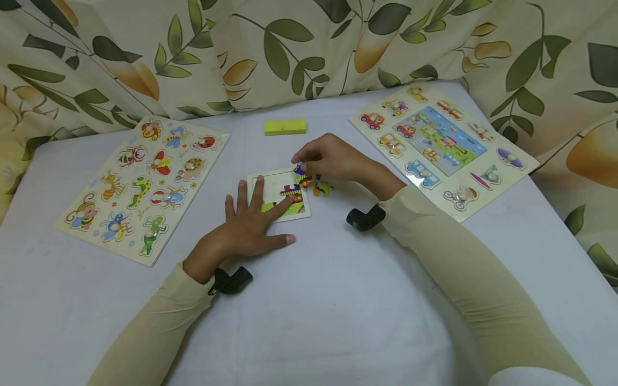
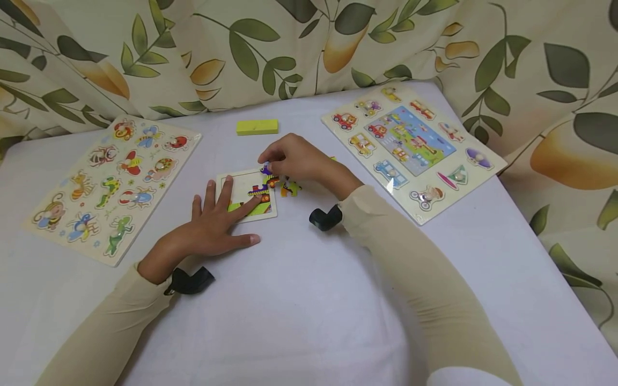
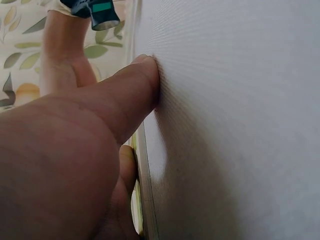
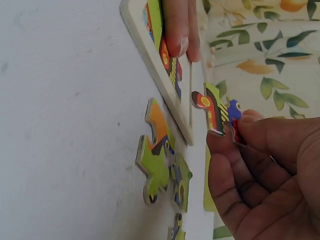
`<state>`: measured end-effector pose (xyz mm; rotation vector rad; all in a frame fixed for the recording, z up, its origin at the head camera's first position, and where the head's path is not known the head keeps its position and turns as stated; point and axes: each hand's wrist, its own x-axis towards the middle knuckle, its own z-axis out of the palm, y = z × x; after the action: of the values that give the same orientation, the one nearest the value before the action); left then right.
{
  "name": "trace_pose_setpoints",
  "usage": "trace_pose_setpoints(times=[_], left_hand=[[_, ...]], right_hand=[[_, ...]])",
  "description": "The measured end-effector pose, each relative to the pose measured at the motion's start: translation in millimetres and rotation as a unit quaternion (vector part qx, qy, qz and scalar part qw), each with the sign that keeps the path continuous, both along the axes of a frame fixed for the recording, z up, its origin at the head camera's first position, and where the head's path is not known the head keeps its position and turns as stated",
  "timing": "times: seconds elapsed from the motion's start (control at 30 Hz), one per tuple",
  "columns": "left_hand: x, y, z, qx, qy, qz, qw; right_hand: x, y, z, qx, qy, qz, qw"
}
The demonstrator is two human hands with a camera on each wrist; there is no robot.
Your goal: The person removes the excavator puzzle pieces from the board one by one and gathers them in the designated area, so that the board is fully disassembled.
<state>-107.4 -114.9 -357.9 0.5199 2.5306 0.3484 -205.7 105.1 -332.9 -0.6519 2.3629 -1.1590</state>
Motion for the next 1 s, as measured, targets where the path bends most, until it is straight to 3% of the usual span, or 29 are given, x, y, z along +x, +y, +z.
trace_pose_setpoints(times=[0.43, 0.87, 1.0], left_hand=[[-0.1, -0.2, -0.7, 0.005, 0.004, 0.002, 1.0], [0.3, 0.1, -1.3, 0.006, 0.005, 0.001, 1.0], [0.3, 0.1, -1.3, 0.003, 0.005, 0.001, 1.0]], right_hand=[[0.7, 13.5, -6.0, 0.012, 0.036, -0.009, 0.9992], [5.1, 26.0, -0.7, 0.016, 0.005, 0.006, 0.9998], [5.6, 31.7, 0.6, 0.016, 0.009, -0.006, 0.9998]])
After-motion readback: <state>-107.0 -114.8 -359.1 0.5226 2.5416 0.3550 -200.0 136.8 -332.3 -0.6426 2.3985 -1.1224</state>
